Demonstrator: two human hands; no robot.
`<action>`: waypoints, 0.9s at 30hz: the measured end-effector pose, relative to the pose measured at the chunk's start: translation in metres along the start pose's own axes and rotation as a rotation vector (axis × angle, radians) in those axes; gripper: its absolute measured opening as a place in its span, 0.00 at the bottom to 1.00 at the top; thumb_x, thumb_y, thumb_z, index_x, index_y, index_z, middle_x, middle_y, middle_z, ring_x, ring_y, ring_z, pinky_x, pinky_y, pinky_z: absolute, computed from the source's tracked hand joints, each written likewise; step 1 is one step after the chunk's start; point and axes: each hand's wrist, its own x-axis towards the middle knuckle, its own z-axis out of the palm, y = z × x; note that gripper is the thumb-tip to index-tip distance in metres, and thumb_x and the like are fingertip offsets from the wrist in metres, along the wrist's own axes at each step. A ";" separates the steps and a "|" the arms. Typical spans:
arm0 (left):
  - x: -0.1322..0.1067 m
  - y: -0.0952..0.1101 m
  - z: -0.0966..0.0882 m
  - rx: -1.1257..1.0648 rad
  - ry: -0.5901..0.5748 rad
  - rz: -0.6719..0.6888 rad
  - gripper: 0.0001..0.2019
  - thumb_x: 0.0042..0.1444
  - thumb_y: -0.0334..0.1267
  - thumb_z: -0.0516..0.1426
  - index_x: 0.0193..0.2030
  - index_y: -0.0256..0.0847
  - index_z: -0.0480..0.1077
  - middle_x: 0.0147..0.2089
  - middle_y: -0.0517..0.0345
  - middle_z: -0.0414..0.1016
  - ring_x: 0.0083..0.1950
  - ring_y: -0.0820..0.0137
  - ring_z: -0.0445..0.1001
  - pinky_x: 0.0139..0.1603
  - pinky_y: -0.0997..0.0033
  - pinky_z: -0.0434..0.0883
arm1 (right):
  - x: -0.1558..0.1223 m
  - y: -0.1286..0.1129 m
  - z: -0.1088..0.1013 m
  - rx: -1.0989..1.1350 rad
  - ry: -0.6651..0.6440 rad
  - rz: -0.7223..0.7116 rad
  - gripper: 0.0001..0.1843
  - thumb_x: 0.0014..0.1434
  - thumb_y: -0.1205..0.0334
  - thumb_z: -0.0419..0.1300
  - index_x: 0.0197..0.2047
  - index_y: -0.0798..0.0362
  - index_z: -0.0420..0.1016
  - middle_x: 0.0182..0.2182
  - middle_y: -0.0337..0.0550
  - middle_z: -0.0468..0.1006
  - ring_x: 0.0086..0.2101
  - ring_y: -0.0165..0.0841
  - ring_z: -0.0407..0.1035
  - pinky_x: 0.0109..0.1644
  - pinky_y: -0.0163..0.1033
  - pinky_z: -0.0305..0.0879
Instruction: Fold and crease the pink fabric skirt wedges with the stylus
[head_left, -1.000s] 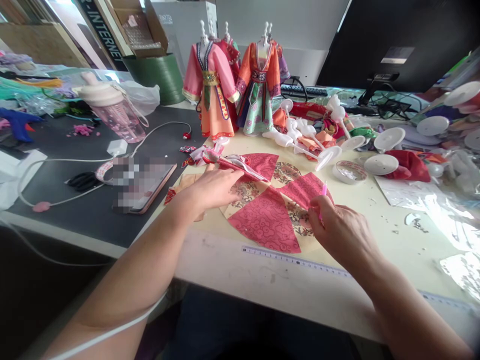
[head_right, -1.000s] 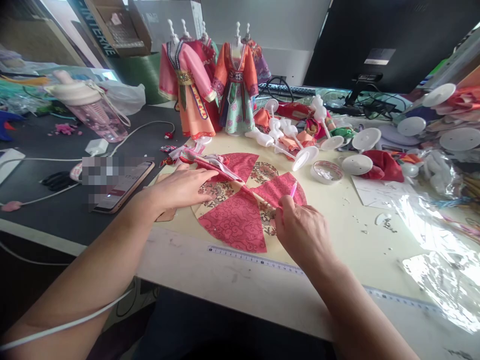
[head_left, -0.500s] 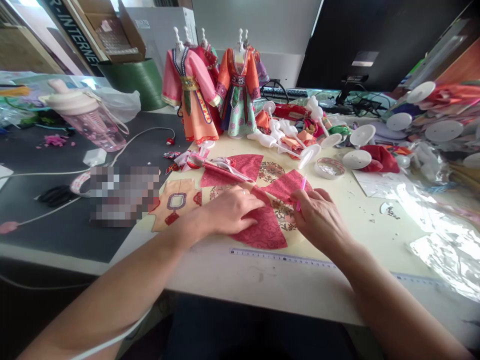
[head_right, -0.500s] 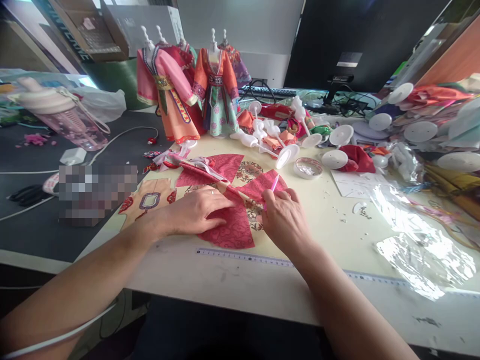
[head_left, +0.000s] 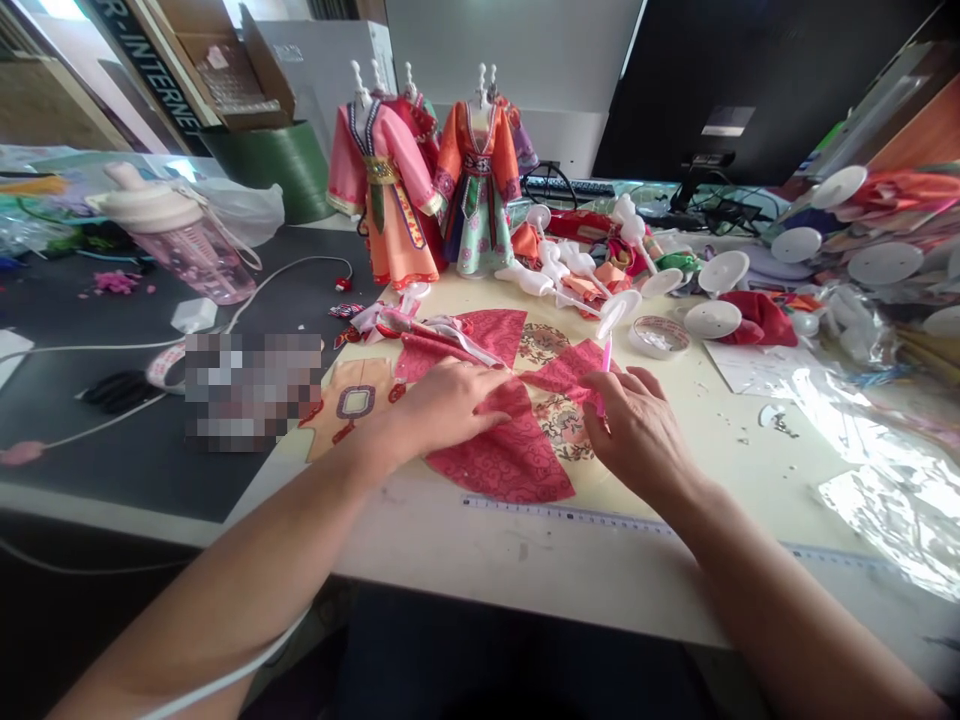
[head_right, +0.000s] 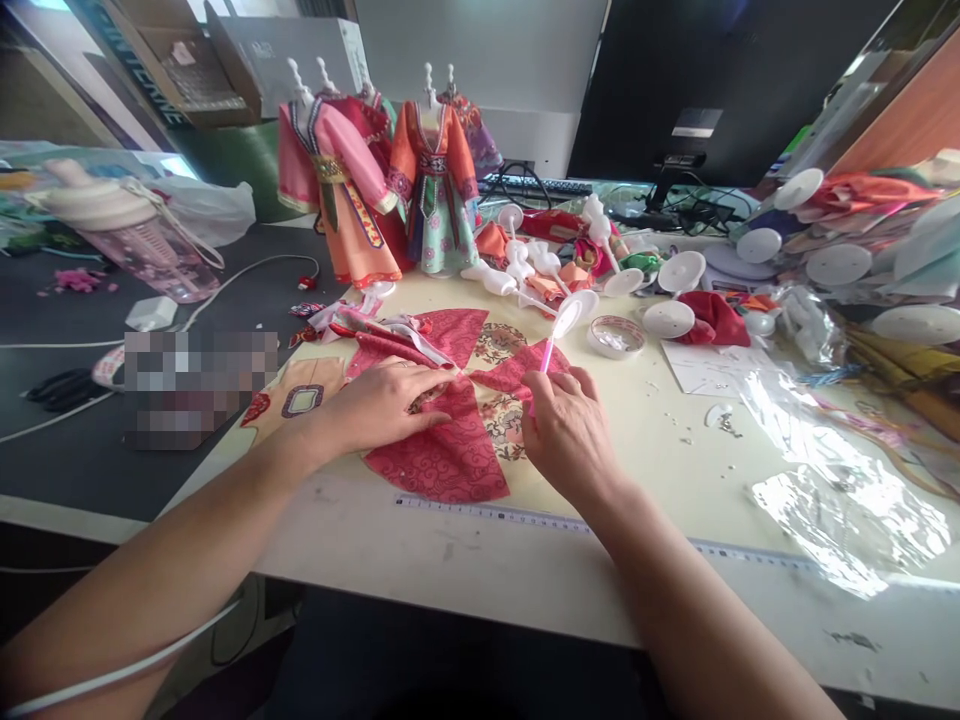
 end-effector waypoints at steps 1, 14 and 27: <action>0.000 -0.001 0.000 0.022 -0.022 -0.008 0.25 0.59 0.47 0.55 0.60 0.37 0.62 0.51 0.46 0.75 0.52 0.58 0.73 0.51 0.56 0.69 | 0.000 0.000 0.001 0.003 0.003 -0.005 0.13 0.55 0.72 0.49 0.44 0.54 0.65 0.27 0.44 0.75 0.32 0.38 0.68 0.51 0.48 0.59; 0.000 0.002 -0.006 0.015 -0.099 -0.005 0.27 0.58 0.48 0.56 0.62 0.39 0.60 0.57 0.48 0.71 0.56 0.58 0.70 0.57 0.56 0.63 | -0.002 -0.006 0.001 0.120 0.057 -0.065 0.14 0.56 0.71 0.50 0.45 0.51 0.66 0.29 0.44 0.75 0.33 0.38 0.68 0.50 0.51 0.61; -0.002 0.001 -0.006 -0.057 -0.164 -0.019 0.34 0.54 0.54 0.58 0.64 0.42 0.57 0.65 0.49 0.62 0.64 0.58 0.61 0.63 0.54 0.53 | -0.004 -0.016 0.006 0.179 -0.014 -0.189 0.15 0.56 0.72 0.50 0.46 0.52 0.67 0.30 0.43 0.74 0.34 0.37 0.66 0.49 0.49 0.61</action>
